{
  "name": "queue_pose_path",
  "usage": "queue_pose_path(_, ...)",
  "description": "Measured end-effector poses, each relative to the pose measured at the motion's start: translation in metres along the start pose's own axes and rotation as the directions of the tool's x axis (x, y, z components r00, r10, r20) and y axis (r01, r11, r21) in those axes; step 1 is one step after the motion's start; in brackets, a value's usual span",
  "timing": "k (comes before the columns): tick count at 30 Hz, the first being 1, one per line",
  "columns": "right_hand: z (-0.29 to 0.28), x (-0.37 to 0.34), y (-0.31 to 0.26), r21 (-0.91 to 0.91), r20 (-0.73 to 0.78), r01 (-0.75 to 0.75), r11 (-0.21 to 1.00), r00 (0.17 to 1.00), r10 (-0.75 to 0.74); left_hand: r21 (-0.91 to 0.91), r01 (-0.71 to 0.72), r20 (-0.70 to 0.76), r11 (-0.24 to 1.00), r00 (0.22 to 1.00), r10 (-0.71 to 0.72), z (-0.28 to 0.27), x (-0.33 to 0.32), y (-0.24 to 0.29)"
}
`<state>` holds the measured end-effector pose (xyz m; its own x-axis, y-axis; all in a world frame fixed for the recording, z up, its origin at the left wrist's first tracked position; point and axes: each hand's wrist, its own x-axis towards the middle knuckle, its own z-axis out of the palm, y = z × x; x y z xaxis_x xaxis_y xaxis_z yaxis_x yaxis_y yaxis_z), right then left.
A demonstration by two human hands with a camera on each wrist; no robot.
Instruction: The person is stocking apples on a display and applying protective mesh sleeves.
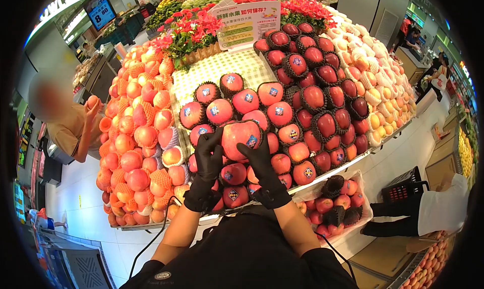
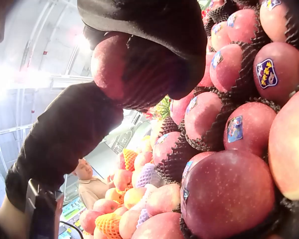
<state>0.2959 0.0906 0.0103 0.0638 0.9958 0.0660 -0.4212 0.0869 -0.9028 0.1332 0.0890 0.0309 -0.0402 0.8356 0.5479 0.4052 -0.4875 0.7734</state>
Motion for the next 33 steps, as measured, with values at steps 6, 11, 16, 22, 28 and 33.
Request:
queue_pose_path(6, -0.002, -0.007, -0.004, 0.012, 0.02, -0.051, 0.999, 0.998, 0.051, -0.298, 0.323, 0.151, 0.898, 0.945, -0.29, -0.002, -0.005, -0.009)
queue_pose_path(11, 0.009, -0.024, -0.01, -0.115, 0.025, -0.018, 0.993, 0.999, 0.021, -0.445, 0.506, 0.228, 0.739, 0.862, -0.453, -0.007, -0.02, -0.006)
queue_pose_path(16, 0.01, -0.025, -0.01, 0.305, 0.167, -0.158, 0.939, 0.98, 0.111, -0.52, 0.6, 0.373, 0.608, 0.8, -0.47, -0.026, -0.015, 0.003)
queue_pose_path(22, 0.004, -0.023, -0.007, -0.185, 0.212, 0.137, 0.973, 0.973, -0.096, -0.691, 0.535, 0.318, 0.486, 0.829, -0.46, -0.024, -0.021, 0.014)
queue_pose_path(28, 0.014, -0.021, -0.032, -0.171, 0.145, 0.054, 0.984, 0.989, -0.029, -0.692, 0.463, 0.255, 0.554, 0.875, -0.412, -0.023, -0.024, 0.004)
queue_pose_path(33, 0.014, -0.019, -0.033, -0.192, 0.103, 0.017, 0.981, 0.995, 0.003, -0.657, 0.531, 0.29, 0.535, 0.833, -0.471, -0.024, -0.028, 0.0)
